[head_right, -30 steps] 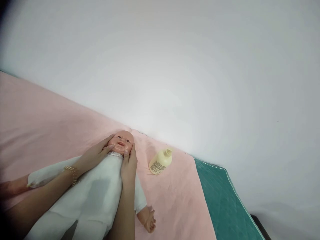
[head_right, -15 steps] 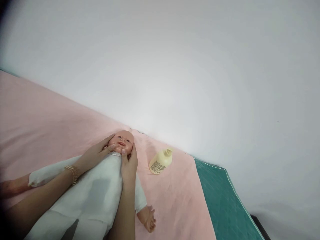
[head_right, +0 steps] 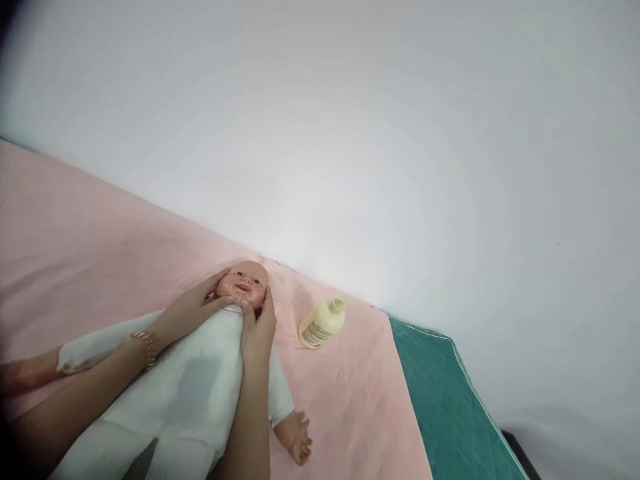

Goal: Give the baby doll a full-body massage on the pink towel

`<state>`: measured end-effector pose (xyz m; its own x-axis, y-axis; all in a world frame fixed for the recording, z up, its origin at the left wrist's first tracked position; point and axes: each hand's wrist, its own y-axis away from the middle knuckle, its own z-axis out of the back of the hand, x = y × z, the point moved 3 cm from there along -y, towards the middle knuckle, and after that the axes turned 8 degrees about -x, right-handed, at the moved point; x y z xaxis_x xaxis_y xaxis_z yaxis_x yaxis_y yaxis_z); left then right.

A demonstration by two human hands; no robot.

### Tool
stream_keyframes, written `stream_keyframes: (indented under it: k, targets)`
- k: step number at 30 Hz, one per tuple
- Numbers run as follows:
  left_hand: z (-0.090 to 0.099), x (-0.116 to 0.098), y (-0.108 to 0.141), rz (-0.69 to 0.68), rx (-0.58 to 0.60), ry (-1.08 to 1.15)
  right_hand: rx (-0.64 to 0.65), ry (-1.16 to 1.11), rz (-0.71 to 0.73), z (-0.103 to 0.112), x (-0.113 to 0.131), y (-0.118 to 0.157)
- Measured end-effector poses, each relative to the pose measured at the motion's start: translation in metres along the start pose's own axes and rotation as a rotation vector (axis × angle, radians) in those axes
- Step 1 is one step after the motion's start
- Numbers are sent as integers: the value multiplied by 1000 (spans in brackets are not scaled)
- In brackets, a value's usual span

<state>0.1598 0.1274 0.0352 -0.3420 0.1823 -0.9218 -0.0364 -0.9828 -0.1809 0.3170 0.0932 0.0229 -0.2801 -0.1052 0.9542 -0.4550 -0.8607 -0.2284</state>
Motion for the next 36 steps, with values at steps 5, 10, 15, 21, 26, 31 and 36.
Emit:
stream_keyframes:
  k: [5, 10, 15, 21, 26, 31, 36]
  targets:
    - [0, 4, -3, -68, 10, -47, 29, 48, 5, 1, 4, 1]
    - [-2, 7, -3, -87, 12, -47, 30, 26, 19, 2, 0, -1]
    - [-2, 11, -3, -106, 0, -67, 17, -23, 22, 1, -6, -4]
    - [0, 7, -2, -66, 10, -52, 35, 3, -40, 2, 6, 1]
    - [0, 2, 0, -33, 9, 10, 44, -30, -24, 1, 11, 4]
    - [-1, -1, 0, -38, 37, 71, 26, -13, -55, 0, 5, 3]
    - [1, -2, 0, -30, 9, 19, 24, -37, -44, 0, 3, 1]
